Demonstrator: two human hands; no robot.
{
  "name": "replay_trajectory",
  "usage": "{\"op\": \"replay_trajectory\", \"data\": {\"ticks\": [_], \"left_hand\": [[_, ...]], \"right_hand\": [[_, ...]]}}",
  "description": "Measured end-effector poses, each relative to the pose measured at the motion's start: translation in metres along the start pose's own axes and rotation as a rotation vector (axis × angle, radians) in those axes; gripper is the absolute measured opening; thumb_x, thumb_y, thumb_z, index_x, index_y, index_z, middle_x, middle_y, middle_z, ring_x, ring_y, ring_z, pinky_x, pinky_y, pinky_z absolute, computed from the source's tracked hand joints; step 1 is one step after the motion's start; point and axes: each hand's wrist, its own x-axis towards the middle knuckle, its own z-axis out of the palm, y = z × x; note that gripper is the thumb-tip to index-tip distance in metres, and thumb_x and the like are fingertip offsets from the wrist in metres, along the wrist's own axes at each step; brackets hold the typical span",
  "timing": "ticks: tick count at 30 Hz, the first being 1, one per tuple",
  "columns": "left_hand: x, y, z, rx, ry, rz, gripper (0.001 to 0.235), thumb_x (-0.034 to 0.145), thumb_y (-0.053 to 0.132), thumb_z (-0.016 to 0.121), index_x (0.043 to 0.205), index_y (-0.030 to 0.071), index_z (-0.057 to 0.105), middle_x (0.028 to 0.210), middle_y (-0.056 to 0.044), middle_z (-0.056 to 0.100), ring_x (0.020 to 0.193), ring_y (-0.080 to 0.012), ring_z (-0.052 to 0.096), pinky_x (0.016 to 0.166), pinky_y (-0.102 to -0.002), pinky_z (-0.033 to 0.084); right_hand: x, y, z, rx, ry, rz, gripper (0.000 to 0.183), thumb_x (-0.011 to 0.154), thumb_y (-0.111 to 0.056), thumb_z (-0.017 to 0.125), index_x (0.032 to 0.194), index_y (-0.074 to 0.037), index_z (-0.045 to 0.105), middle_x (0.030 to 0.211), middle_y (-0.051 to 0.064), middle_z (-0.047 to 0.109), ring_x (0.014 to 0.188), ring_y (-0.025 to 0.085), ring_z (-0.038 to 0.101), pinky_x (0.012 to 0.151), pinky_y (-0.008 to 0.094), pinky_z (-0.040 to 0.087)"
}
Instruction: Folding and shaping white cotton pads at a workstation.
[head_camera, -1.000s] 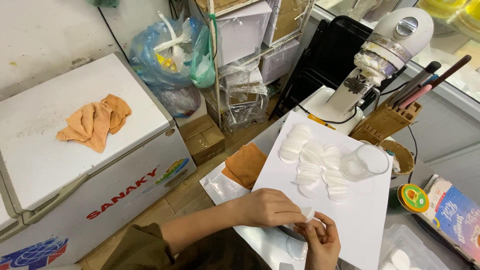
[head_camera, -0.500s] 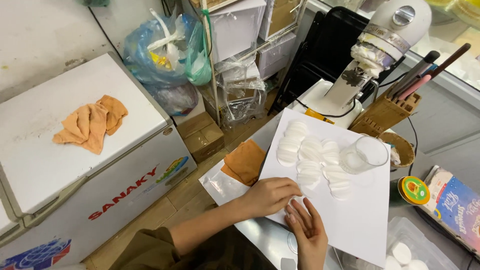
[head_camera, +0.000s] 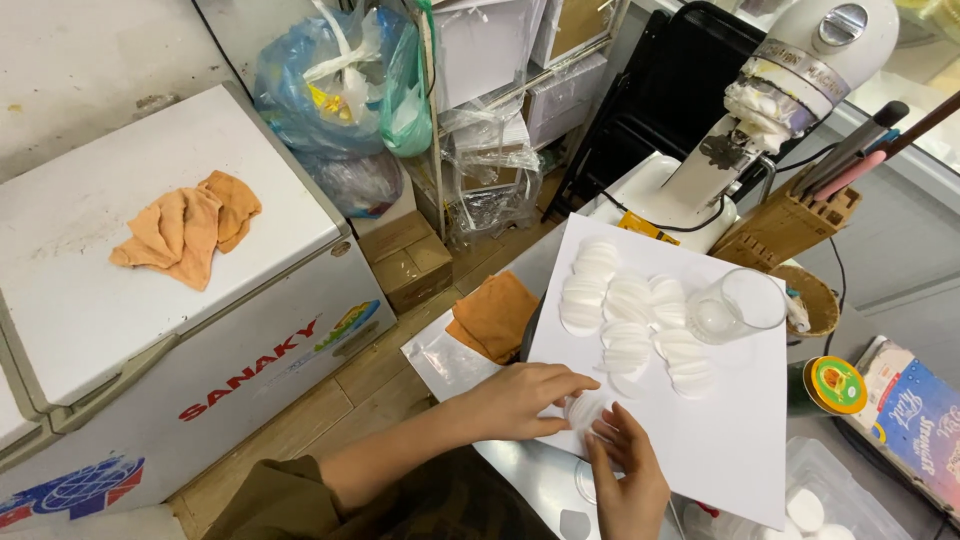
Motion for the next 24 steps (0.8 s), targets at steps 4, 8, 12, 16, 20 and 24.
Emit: {"op": "replay_trajectory", "data": {"ticks": [4, 8, 12, 16, 20, 24], "left_hand": [[0.011, 0.008, 0.003, -0.021, -0.052, 0.008, 0.056, 0.08, 0.019, 0.078, 0.132, 0.005, 0.061, 0.11, -0.011, 0.071, 0.092, -0.0248, 0.072, 0.083, -0.037, 0.057], [0.018, 0.015, 0.003, -0.058, -0.022, -0.125, 0.046, 0.082, 0.022, 0.079, 0.122, 0.005, 0.064, 0.103, -0.012, 0.071, 0.085, -0.0248, 0.074, 0.075, -0.037, 0.059], [0.017, 0.005, 0.011, -0.054, 0.101, -0.202, 0.029, 0.089, 0.012, 0.07, 0.117, 0.007, 0.067, 0.096, -0.009, 0.073, 0.079, -0.0236, 0.074, 0.075, -0.036, 0.06], [0.03, -0.003, -0.011, 0.233, 0.262, 0.0, 0.029, 0.085, 0.007, 0.072, 0.114, 0.006, 0.069, 0.088, -0.008, 0.072, 0.083, -0.0243, 0.072, 0.076, -0.038, 0.057], [0.049, -0.029, -0.028, 0.59, 0.322, 0.32, 0.015, 0.079, 0.005, 0.072, 0.093, 0.007, 0.067, 0.094, -0.006, 0.068, 0.086, -0.0228, 0.066, 0.075, -0.036, 0.052], [0.055, -0.048, -0.023, 0.708, 0.264, 0.319, 0.01, 0.081, 0.004, 0.069, 0.09, 0.005, 0.066, 0.092, -0.007, 0.06, 0.088, -0.0241, 0.063, 0.078, -0.036, 0.052]], "right_hand": [[0.0, 0.004, -0.001, 0.109, -0.032, 0.04, 0.051, 0.086, 0.001, 0.069, 0.136, 0.001, 0.056, 0.125, 0.017, 0.07, 0.114, 0.022, 0.072, 0.091, 0.034, 0.061], [0.002, 0.008, 0.0, 0.187, -0.058, 0.05, 0.041, 0.091, 0.001, 0.063, 0.132, 0.002, 0.055, 0.123, 0.017, 0.069, 0.117, 0.022, 0.071, 0.095, 0.034, 0.059], [0.003, 0.017, 0.006, 0.262, -0.074, 0.007, 0.038, 0.093, 0.001, 0.059, 0.131, 0.002, 0.054, 0.121, 0.015, 0.069, 0.113, 0.021, 0.071, 0.093, 0.033, 0.06], [-0.002, 0.025, 0.009, 0.253, -0.069, 0.02, 0.038, 0.092, 0.001, 0.063, 0.129, 0.001, 0.057, 0.117, 0.014, 0.071, 0.105, 0.019, 0.071, 0.087, 0.032, 0.058], [-0.012, 0.018, 0.01, 0.237, -0.072, 0.032, 0.035, 0.091, -0.001, 0.066, 0.126, 0.0, 0.062, 0.111, 0.012, 0.074, 0.097, 0.017, 0.072, 0.086, 0.03, 0.057], [-0.015, 0.011, 0.013, 0.227, -0.063, -0.003, 0.03, 0.091, 0.0, 0.066, 0.121, 0.0, 0.064, 0.107, 0.01, 0.076, 0.094, 0.017, 0.072, 0.086, 0.03, 0.057]]}}
